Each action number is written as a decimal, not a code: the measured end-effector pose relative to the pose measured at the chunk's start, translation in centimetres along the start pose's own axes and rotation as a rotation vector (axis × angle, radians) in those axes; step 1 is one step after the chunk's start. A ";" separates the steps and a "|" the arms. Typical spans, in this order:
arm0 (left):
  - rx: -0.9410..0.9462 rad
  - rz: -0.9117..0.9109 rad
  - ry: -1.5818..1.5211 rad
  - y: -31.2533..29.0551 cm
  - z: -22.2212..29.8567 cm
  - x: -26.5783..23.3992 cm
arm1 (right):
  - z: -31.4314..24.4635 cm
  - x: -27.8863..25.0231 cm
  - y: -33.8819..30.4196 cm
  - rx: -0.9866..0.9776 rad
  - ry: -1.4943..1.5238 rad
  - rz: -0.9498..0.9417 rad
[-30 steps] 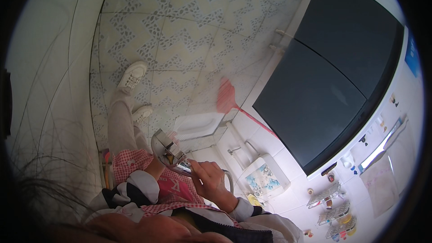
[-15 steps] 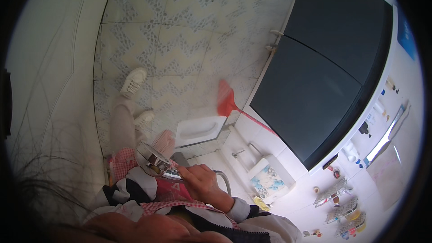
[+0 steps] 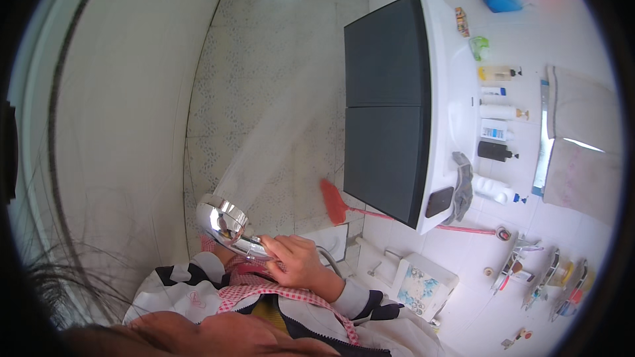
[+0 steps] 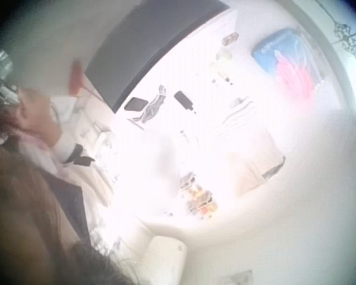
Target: The person sprays water from a handheld shower head onto the bathroom floor and squat toilet, then uses a squeegee to push water toward the drain. The person also wipes the water heater with a cloth and opens the bathroom door.
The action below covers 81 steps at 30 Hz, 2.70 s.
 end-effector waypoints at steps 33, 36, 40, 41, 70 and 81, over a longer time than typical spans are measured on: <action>0.042 0.027 0.218 9.0 11.5 -15.3 | -18.0 -29.3 7.3 -0.077 -0.106 0.662; 0.083 0.100 0.171 9.5 11.5 -15.0 | -17.9 -29.5 6.9 -0.061 -0.036 0.694; 0.074 0.141 0.075 9.5 11.4 -15.4 | -17.8 -29.3 6.1 -0.153 -0.240 0.748; 0.065 0.133 0.063 9.4 11.2 -15.5 | -17.6 -29.2 6.0 -0.179 -0.285 0.757; 0.021 0.208 0.043 8.7 7.1 -15.3 | -15.1 -28.7 3.2 -0.206 -0.181 0.891; -0.092 0.209 0.107 5.5 1.5 -15.7 | -13.1 -29.5 4.5 -0.198 -0.132 0.867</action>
Point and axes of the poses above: each hand's wrist, its own y-axis towards the middle knuckle, its own x-axis out of the palm, z = x × y, the point moved 4 cm from there along y, towards the middle knuckle, and after that the axes turned 8 degrees about z, right-handed, at the moved point
